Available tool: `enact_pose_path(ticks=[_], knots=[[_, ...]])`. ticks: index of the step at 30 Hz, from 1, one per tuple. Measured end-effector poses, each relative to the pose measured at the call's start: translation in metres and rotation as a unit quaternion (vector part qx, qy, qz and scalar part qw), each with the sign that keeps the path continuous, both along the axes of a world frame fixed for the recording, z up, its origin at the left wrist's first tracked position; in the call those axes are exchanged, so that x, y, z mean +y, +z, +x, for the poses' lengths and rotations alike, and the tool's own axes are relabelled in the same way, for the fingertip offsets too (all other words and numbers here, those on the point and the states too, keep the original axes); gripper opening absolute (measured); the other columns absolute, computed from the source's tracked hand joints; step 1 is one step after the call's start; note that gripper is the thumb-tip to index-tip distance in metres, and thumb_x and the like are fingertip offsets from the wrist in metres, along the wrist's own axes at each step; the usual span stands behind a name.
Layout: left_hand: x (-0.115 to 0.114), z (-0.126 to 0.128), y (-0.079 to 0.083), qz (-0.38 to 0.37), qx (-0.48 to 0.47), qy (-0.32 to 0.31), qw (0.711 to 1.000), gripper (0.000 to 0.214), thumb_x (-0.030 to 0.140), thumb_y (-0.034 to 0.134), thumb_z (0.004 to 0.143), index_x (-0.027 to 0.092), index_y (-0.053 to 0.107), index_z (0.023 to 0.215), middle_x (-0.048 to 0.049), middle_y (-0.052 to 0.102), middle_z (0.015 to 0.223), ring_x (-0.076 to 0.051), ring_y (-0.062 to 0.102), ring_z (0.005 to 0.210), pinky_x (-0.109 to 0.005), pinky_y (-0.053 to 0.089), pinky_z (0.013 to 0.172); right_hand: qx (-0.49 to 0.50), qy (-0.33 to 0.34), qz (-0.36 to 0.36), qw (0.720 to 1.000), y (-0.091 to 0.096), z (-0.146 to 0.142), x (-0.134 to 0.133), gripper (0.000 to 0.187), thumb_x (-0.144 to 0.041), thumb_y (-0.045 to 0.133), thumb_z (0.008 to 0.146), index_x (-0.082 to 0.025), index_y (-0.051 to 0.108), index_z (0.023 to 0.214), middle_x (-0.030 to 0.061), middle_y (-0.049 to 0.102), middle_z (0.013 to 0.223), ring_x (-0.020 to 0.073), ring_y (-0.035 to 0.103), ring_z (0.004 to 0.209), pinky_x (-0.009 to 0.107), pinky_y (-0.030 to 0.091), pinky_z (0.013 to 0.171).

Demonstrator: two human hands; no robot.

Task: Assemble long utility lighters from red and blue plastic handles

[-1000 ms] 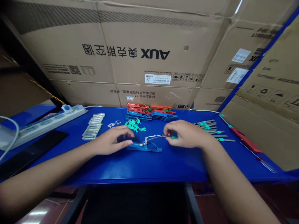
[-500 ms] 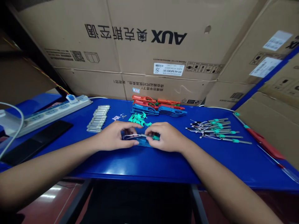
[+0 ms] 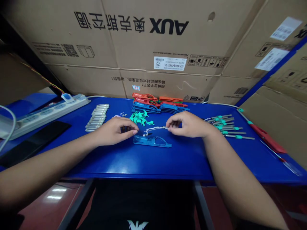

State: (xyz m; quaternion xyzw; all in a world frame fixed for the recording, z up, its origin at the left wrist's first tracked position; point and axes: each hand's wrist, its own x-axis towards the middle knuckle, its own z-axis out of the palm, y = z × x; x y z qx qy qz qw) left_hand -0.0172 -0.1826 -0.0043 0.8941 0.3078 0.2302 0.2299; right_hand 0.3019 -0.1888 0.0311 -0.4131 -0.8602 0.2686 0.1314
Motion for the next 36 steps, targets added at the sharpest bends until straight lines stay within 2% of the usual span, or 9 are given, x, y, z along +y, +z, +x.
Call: enact_pose_path(ticks=[5, 8, 14, 18, 23, 27, 29, 32, 36], knots=[[-0.007, 0.008, -0.005, -0.026, -0.037, 0.048, 0.998, 0.034, 0.044, 0.079, 0.077, 0.016, 0.069, 0.094, -0.0023, 0.071, 0.085, -0.013, 0.063, 0.071, -0.024, 0.049, 0.064, 0.023, 0.007, -0.012, 1.0, -0.002, -0.006, -0.001, 0.022, -0.037, 0.065, 0.083, -0.018, 0.07, 0.094, 0.0006, 0.071, 0.079, 0.0128, 0.063, 0.067, 0.027, 0.051, 0.066], [-0.008, 0.009, -0.007, -0.013, -0.015, 0.056, 0.998, 0.033, 0.043, 0.08, 0.076, 0.016, 0.067, 0.091, -0.0016, 0.07, 0.084, -0.013, 0.061, 0.071, -0.025, 0.049, 0.066, 0.026, 0.029, -0.033, 0.999, 0.001, -0.014, -0.007, 0.02, -0.037, 0.065, 0.083, -0.018, 0.068, 0.092, 0.0004, 0.07, 0.077, 0.0126, 0.063, 0.067, 0.027, 0.051, 0.065], [-0.006, 0.006, -0.007, -0.002, 0.022, -0.018, 1.0, 0.016, 0.033, 0.066, 0.09, 0.019, 0.074, 0.09, -0.0012, 0.071, 0.08, -0.012, 0.063, 0.069, -0.025, 0.048, 0.067, -0.007, 0.092, -0.071, 0.993, 0.001, -0.021, -0.015, 0.016, -0.032, 0.067, 0.082, -0.019, 0.063, 0.091, -0.0006, 0.066, 0.076, 0.0119, 0.061, 0.068, 0.025, 0.05, 0.065], [-0.006, 0.005, -0.005, 0.018, 0.038, -0.054, 0.998, 0.016, 0.024, 0.061, 0.089, 0.019, 0.075, 0.093, -0.003, 0.072, 0.085, -0.013, 0.066, 0.074, -0.027, 0.05, 0.07, -0.044, 0.153, -0.087, 0.983, -0.005, -0.029, -0.022, 0.013, -0.024, 0.067, 0.081, -0.02, 0.06, 0.092, -0.0021, 0.062, 0.076, 0.0107, 0.058, 0.067, 0.023, 0.046, 0.062], [-0.006, 0.005, -0.003, 0.028, 0.063, -0.101, 0.993, 0.024, 0.017, 0.057, 0.087, 0.019, 0.076, 0.101, -0.004, 0.073, 0.091, -0.015, 0.067, 0.077, -0.029, 0.053, 0.074, -0.095, 0.166, -0.048, 0.98, -0.009, -0.039, -0.029, 0.017, -0.018, 0.068, 0.078, -0.022, 0.059, 0.091, -0.0026, 0.064, 0.079, 0.0105, 0.056, 0.066, 0.022, 0.038, 0.058], [-0.007, 0.005, -0.004, 0.043, 0.075, -0.133, 0.987, 0.027, 0.016, 0.055, 0.088, 0.02, 0.076, 0.104, -0.0051, 0.074, 0.091, -0.017, 0.068, 0.082, -0.031, 0.053, 0.079, -0.128, 0.172, -0.008, 0.977, -0.01, -0.043, -0.029, 0.02, -0.029, 0.075, 0.079, -0.023, 0.061, 0.092, -0.0031, 0.065, 0.078, 0.0116, 0.056, 0.066, 0.024, 0.034, 0.056], [-0.008, 0.006, -0.005, 0.049, 0.074, -0.131, 0.987, 0.027, 0.017, 0.055, 0.088, 0.021, 0.077, 0.104, -0.0049, 0.074, 0.09, -0.017, 0.068, 0.082, -0.032, 0.053, 0.08, -0.1, 0.169, 0.019, 0.98, -0.011, -0.047, -0.029, 0.02, -0.037, 0.073, 0.083, -0.022, 0.063, 0.093, -0.001, 0.067, 0.082, 0.0125, 0.058, 0.068, 0.024, 0.036, 0.058], [-0.008, 0.007, -0.007, 0.054, 0.073, -0.121, 0.988, 0.026, 0.019, 0.055, 0.089, 0.022, 0.077, 0.103, -0.0044, 0.074, 0.089, -0.016, 0.068, 0.082, -0.032, 0.054, 0.08, -0.03, 0.125, 0.086, 0.988, -0.017, -0.055, -0.029, 0.016, -0.035, 0.063, 0.091, -0.022, 0.065, 0.099, 0.0025, 0.07, 0.091, 0.0146, 0.062, 0.076, 0.026, 0.042, 0.067], [-0.009, 0.008, -0.007, 0.06, 0.056, -0.106, 0.991, 0.024, 0.021, 0.055, 0.089, 0.022, 0.077, 0.099, -0.0043, 0.075, 0.091, -0.017, 0.069, 0.083, -0.034, 0.054, 0.082, -0.018, 0.11, 0.119, 0.987, -0.03, -0.066, -0.029, 0.021, -0.034, 0.062, 0.09, -0.023, 0.065, 0.108, 0.0026, 0.073, 0.096, 0.0174, 0.065, 0.083, 0.028, 0.045, 0.071]])
